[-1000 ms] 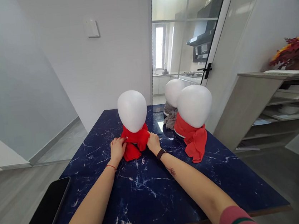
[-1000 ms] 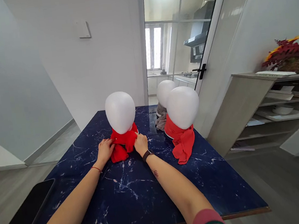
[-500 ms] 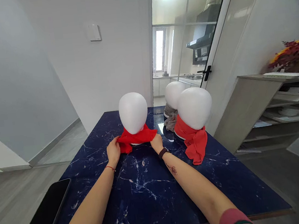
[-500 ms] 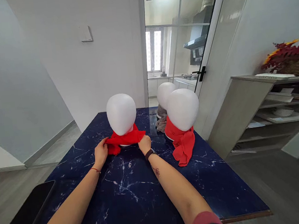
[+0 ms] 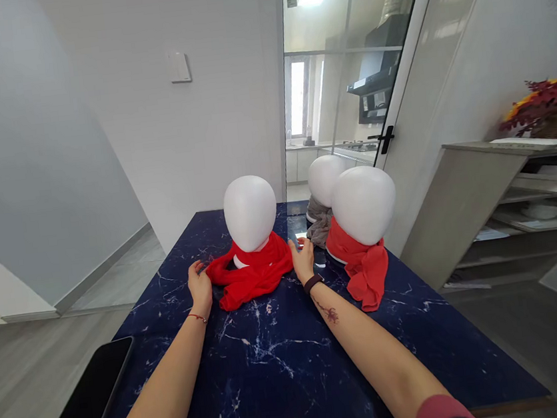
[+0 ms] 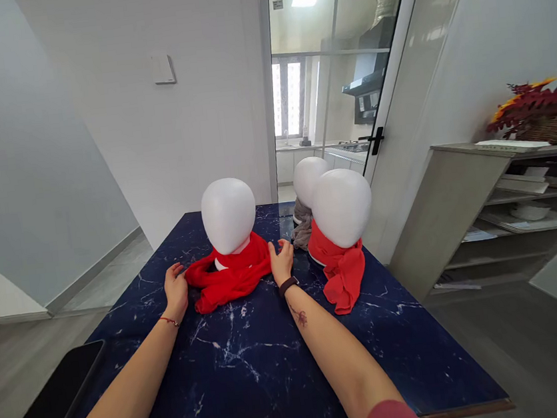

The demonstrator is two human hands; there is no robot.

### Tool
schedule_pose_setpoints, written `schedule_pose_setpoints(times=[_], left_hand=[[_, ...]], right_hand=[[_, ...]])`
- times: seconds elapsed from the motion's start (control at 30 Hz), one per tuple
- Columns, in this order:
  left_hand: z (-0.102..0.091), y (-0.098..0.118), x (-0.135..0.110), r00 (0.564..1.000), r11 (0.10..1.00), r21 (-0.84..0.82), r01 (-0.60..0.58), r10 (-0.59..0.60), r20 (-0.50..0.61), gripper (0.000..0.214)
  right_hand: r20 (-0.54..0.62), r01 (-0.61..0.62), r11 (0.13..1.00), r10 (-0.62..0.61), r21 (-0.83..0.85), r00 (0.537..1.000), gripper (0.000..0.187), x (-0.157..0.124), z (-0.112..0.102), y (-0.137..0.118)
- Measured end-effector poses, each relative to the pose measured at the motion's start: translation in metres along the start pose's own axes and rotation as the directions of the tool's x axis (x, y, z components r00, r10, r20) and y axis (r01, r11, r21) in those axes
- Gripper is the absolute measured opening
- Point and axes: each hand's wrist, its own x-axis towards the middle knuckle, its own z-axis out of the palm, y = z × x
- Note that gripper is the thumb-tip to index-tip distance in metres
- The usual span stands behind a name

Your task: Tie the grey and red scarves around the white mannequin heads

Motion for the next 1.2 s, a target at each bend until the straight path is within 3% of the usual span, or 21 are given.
schedule_pose_setpoints(times=[0.1,0.13,0.2,0.27,0.33,0.4,0.57,0.73,0.9,1.0,1.1,1.2], left_hand=[[-0.002,0.010,-0.005,0.995,0.996,0.038,-0.081,0.078,0.056,0.031],[-0.002,0.015,-0.007,0.989,0.991,0.054,-0.120,0.115,0.093,0.027],[-0.002,0.022,-0.013,0.966,0.977,0.079,-0.197,0.180,0.185,0.020],[-0.001,0.027,-0.020,0.926,0.947,0.153,-0.282,0.226,0.303,0.019],[0.000,0.029,-0.024,0.881,0.890,0.277,-0.362,0.230,0.413,0.023],[0.000,0.028,-0.025,0.862,0.820,0.402,-0.407,0.200,0.466,0.029],[-0.002,0.018,-0.017,0.901,0.758,0.538,-0.370,0.152,0.406,0.015],[-0.010,0.014,-0.011,0.939,0.765,0.566,-0.307,0.146,0.313,0.041],[-0.018,0.022,-0.011,0.969,0.768,0.592,-0.246,0.188,0.160,0.046],[-0.016,0.028,-0.013,0.928,0.776,0.510,-0.371,0.327,0.177,0.041],[-0.008,0.032,-0.018,0.836,0.774,0.342,-0.532,0.416,0.359,0.030],[0.001,0.034,-0.027,0.760,0.764,0.256,-0.592,0.424,0.492,0.025]], right_hand=[[0.089,0.265,0.963,-0.260,-0.051,0.961,0.033,-0.011,-0.003,-0.013],[0.178,0.373,0.927,-0.359,-0.051,0.916,0.028,-0.016,-0.004,-0.018],[0.391,0.536,0.844,-0.487,-0.019,0.781,0.023,-0.025,-0.007,-0.027],[0.561,0.631,0.775,-0.510,-0.028,0.651,0.026,-0.032,-0.009,-0.035],[0.656,0.675,0.728,-0.452,-0.120,0.604,0.030,-0.037,-0.010,-0.040],[0.683,0.671,0.703,-0.372,-0.236,0.629,0.036,-0.038,-0.010,-0.042],[0.593,0.549,0.717,-0.235,-0.430,0.770,0.051,-0.029,-0.009,-0.032],[0.400,0.319,0.746,-0.077,-0.584,0.913,0.043,-0.012,-0.013,-0.015],[0.284,0.246,0.772,-0.089,-0.587,0.955,0.039,-0.006,-0.014,-0.008],[0.241,0.263,0.791,-0.151,-0.552,0.959,0.052,-0.009,-0.010,-0.007],[0.218,0.203,0.800,-0.093,-0.565,0.972,0.065,-0.011,-0.008,-0.007],[0.220,0.129,0.799,0.005,-0.587,0.975,0.065,-0.011,-0.010,-0.008]])
